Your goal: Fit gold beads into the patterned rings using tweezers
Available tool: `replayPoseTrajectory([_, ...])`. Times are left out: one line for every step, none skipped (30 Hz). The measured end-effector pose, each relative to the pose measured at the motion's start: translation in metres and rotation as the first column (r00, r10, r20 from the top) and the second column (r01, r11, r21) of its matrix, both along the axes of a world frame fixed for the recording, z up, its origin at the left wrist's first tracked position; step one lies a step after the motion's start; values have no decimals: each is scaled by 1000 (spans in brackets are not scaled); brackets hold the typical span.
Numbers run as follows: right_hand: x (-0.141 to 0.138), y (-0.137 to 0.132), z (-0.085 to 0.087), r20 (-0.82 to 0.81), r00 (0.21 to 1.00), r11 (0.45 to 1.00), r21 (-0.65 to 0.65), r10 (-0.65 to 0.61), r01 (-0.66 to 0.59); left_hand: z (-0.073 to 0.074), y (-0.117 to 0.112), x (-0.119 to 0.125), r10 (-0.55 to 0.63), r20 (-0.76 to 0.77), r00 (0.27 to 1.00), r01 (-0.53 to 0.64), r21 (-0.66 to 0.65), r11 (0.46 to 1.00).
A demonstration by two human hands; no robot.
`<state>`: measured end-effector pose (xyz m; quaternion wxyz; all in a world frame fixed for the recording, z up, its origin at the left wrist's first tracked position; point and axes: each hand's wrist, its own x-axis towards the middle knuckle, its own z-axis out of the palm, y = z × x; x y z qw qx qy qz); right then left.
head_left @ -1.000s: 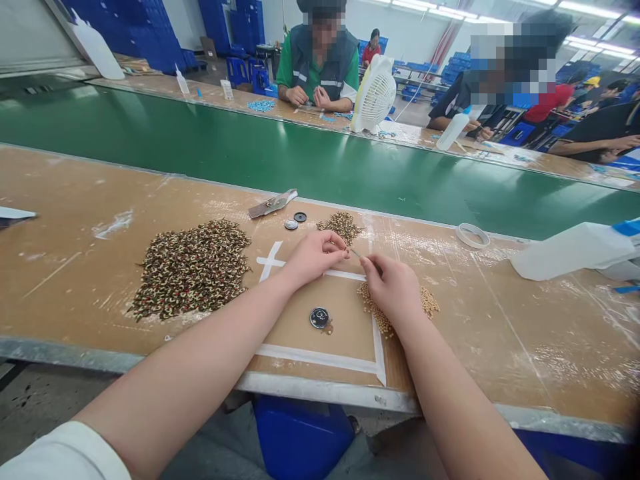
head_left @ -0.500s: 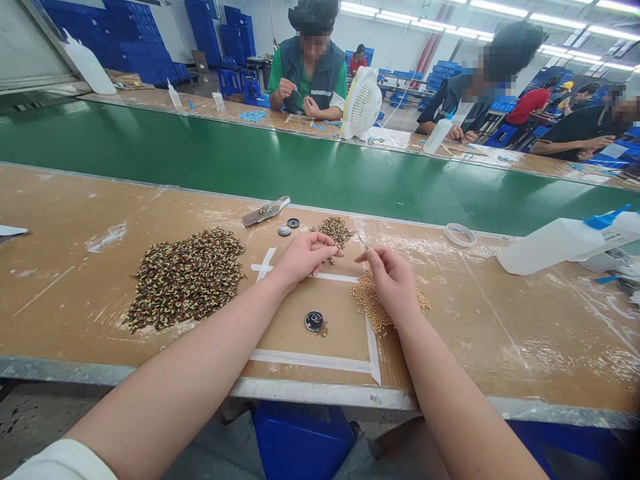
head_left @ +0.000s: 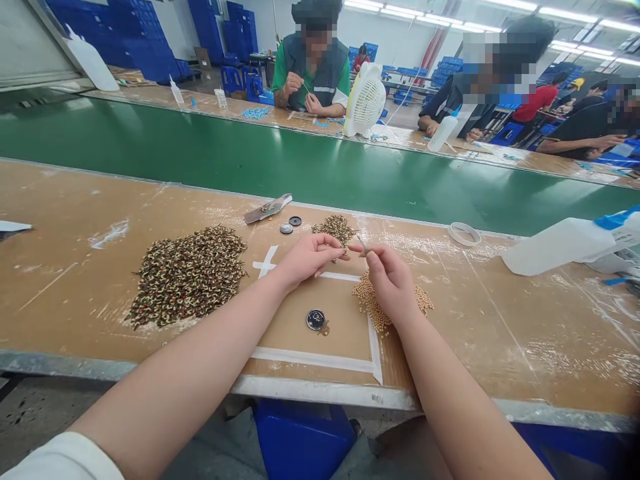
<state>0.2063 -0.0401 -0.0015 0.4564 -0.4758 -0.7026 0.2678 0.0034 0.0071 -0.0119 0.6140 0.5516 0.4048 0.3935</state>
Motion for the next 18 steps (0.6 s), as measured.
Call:
replayPoseTrajectory([0,0,0,-2,1000,1000,7,5,-5,-1,0,0,0,-2,1000,0,1,1000])
replayPoseTrajectory([-1,0,0,-2,1000,1000,17,7,-7,-1,1,0,0,-3,1000,0,3,1000])
replayPoseTrajectory([-1,0,0,-2,1000,1000,27,9,-9,-2,1,0,0,-3,1000,0,4,1000])
replayPoseTrajectory([-1,0,-1,-1,1000,999,34,7,-7,-2,1,0,0,-3,1000,0,6,1000])
replayPoseTrajectory([-1,1,-1,2,1000,999,36,4,-5,-2,1,0,-1,-2,1000,1,8,1000])
replayPoseTrajectory([-1,1,-1,6,1000,999,33,2,-2,-2,1,0,-2,-2,1000,2,10,1000])
replayPoseTrajectory([-1,1,-1,10,1000,1000,28,0,0,-2,1,0,-4,-2,1000,4,12,1000])
replayPoseTrajectory([-1,2,-1,15,1000,1000,24,-3,2,-2,1,0,-5,-3,1000,5,14,1000])
replayPoseTrajectory([-1,2,-2,20,1000,1000,21,-5,4,-1,0,0,-5,-3,1000,5,16,1000])
replayPoseTrajectory([0,2,-2,27,1000,1000,19,-8,8,-1,0,0,-5,-4,1000,6,17,1000])
replayPoseTrajectory([0,2,-2,35,999,1000,14,-12,12,0,0,0,-6,-5,1000,6,16,1000])
replayPoseTrajectory([0,2,-2,44,999,1000,10,-18,17,0,-1,0,-7,-5,1000,7,15,1000])
replayPoseTrajectory([0,2,-2,54,998,1000,5,-24,24,1,-1,0,-9,-5,1000,9,14,1000])
replayPoseTrajectory([0,2,-2,63,998,1000,1,-31,31,1,-1,0,-12,-3,1000,12,13,1000])
replayPoseTrajectory([1,2,-2,70,997,999,-2,-36,37,1,-1,1,-15,0,1000,15,12,1000])
replayPoseTrajectory([1,2,-2,74,996,999,-6,-40,41,1,-1,1,-18,4,1000,18,11,1000])
replayPoseTrajectory([1,2,-2,76,996,999,-12,-42,43,1,-1,1,-21,6,1000,21,10,1000])
replayPoseTrajectory([1,2,-2,75,996,999,-20,-43,44,0,0,1,-23,7,1000,23,7,1000])
